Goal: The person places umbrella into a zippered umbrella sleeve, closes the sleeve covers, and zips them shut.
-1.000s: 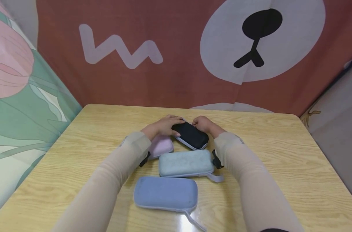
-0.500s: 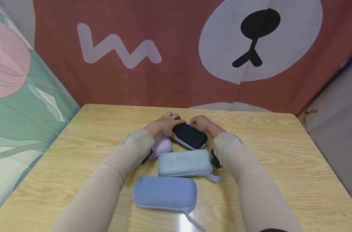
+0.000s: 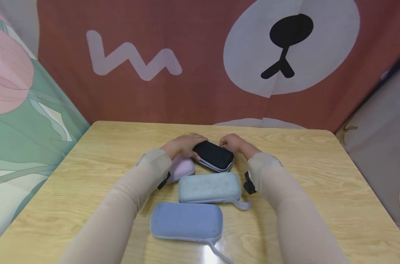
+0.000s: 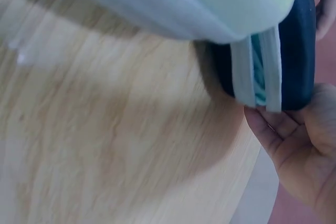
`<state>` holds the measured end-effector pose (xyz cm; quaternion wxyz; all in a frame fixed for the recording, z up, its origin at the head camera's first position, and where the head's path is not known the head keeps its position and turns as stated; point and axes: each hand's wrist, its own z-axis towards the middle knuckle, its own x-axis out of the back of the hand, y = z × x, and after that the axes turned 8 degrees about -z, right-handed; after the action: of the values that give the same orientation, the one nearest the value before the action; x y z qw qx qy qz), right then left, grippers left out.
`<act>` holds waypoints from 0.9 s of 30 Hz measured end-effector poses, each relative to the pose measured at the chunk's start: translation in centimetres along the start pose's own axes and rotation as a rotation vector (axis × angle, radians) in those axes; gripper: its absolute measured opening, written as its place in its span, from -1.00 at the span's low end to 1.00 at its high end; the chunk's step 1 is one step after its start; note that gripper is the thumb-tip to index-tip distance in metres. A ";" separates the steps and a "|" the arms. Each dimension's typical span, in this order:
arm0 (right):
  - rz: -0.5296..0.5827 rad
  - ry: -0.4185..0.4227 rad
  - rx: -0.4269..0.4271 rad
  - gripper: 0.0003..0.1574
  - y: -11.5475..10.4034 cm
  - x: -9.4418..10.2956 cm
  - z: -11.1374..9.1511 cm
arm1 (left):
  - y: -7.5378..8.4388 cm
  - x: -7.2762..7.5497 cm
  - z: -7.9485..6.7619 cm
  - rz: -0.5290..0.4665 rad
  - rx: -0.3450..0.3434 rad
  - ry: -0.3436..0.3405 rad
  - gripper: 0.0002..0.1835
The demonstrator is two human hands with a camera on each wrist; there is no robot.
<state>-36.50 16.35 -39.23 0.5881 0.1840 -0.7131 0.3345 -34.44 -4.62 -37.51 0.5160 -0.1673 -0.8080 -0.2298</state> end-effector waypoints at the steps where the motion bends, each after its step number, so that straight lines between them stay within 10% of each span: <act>1: -0.002 0.004 -0.006 -0.84 -0.1 0.1 -0.3 | -0.1 0.0 0.0 -0.001 0.006 0.001 -0.17; 27: 0.268 -0.002 -0.244 -0.77 0.6 -0.6 -3.5 | -0.6 0.4 -1.1 0.066 0.220 0.036 -0.19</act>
<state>-34.26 19.10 -39.62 0.5554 0.0149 -0.7671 0.3208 -34.06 -5.71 -36.91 0.5529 -0.1320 -0.8131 -0.1255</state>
